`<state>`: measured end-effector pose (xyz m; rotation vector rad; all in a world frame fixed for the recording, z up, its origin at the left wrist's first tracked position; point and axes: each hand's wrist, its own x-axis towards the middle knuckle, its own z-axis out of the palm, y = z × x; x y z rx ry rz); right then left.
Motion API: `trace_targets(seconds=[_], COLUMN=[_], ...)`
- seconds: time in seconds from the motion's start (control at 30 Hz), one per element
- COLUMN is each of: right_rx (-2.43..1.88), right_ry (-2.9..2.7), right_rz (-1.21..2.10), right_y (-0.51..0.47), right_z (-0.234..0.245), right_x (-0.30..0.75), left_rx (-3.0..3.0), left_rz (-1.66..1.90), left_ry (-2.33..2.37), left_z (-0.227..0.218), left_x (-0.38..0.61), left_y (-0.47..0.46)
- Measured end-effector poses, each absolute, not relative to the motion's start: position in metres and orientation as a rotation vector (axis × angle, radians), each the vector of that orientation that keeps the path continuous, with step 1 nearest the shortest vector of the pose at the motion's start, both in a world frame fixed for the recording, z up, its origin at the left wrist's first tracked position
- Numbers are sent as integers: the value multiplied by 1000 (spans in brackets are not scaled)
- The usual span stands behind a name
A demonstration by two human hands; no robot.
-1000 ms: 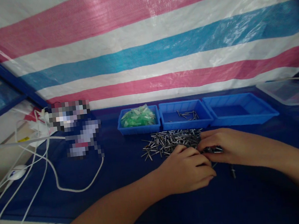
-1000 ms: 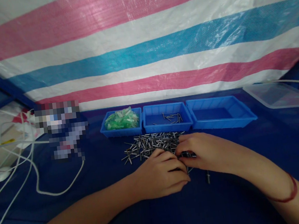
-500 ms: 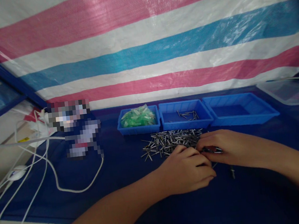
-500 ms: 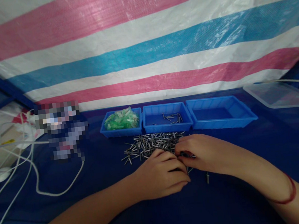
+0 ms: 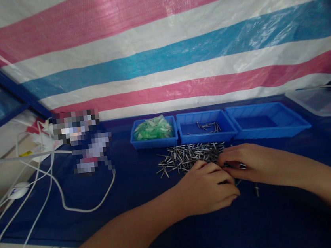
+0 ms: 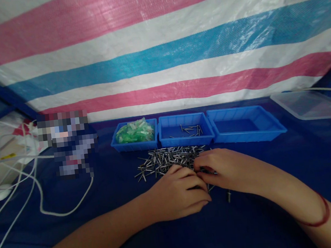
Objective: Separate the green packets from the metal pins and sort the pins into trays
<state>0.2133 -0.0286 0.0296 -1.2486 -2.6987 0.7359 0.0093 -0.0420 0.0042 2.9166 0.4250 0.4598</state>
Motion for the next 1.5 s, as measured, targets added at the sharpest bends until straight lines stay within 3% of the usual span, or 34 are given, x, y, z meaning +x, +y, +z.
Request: trace_targets(seconds=[0.63,1.13,1.33,1.5], right_rx=[-1190,-1319,-1251,-1149], right_ry=[-2655,-2743,-2681,-2371], right_rz=[702,274,399,575], right_y=[-30,-30,-31,-33], right_z=[51,34,39,51], right_x=[218,214,210,207], left_rx=[3133,2970,2706,2263], left_rz=[449,389,719,1195], left_ry=[594,527,500,878], left_z=[6,6,12,24], left_x=[14,13,13,7], left_y=[-67,-51,-45,-36])
